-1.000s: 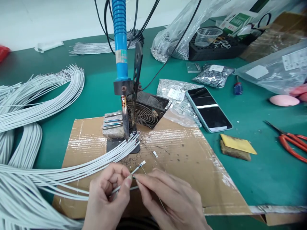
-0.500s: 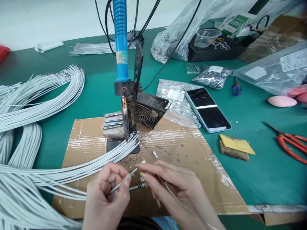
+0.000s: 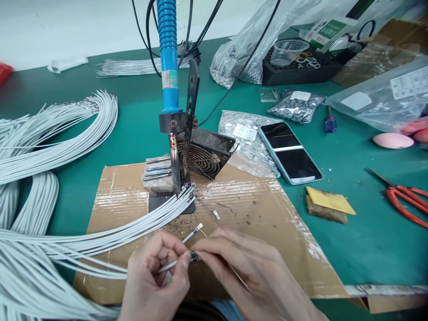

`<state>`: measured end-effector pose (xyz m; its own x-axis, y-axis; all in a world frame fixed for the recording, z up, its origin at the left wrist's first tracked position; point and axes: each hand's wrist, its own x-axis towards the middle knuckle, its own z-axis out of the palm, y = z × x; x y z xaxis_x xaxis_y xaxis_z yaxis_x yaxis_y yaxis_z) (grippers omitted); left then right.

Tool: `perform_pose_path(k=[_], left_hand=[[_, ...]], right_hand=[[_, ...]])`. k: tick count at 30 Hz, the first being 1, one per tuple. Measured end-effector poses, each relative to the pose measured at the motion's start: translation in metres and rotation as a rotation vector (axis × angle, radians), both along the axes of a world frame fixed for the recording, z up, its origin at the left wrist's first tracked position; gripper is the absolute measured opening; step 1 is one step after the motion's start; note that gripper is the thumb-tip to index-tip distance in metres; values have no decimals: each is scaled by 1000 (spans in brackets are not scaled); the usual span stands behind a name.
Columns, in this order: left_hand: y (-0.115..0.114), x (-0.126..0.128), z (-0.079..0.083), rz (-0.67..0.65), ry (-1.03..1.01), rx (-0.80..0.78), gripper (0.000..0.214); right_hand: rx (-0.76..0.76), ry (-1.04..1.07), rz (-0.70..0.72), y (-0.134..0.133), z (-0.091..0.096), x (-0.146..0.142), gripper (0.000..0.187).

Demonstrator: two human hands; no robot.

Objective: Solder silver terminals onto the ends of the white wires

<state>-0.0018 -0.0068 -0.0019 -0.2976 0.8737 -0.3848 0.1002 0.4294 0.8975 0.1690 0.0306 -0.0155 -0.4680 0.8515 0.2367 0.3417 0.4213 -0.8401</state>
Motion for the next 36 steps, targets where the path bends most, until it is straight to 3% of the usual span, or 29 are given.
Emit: perform_pose_path(k=[5, 8, 13, 24, 36], left_hand=[[5, -7, 3, 102, -82, 4, 21], [8, -7, 2, 140, -153, 21, 22], [11, -3, 3, 164, -188, 51, 20], [8, -5, 1, 120, -198, 89, 15], [8, -4, 0, 102, -140, 107, 13]], right_hand=[[-266, 248, -456, 0, -4, 5, 10], [-473, 459, -575, -1, -7, -4, 9], [-630, 587, -452, -5, -13, -24, 12], [-580, 629, -373, -5, -6, -37, 10], [-431, 582, -332, -4, -14, -34, 17]])
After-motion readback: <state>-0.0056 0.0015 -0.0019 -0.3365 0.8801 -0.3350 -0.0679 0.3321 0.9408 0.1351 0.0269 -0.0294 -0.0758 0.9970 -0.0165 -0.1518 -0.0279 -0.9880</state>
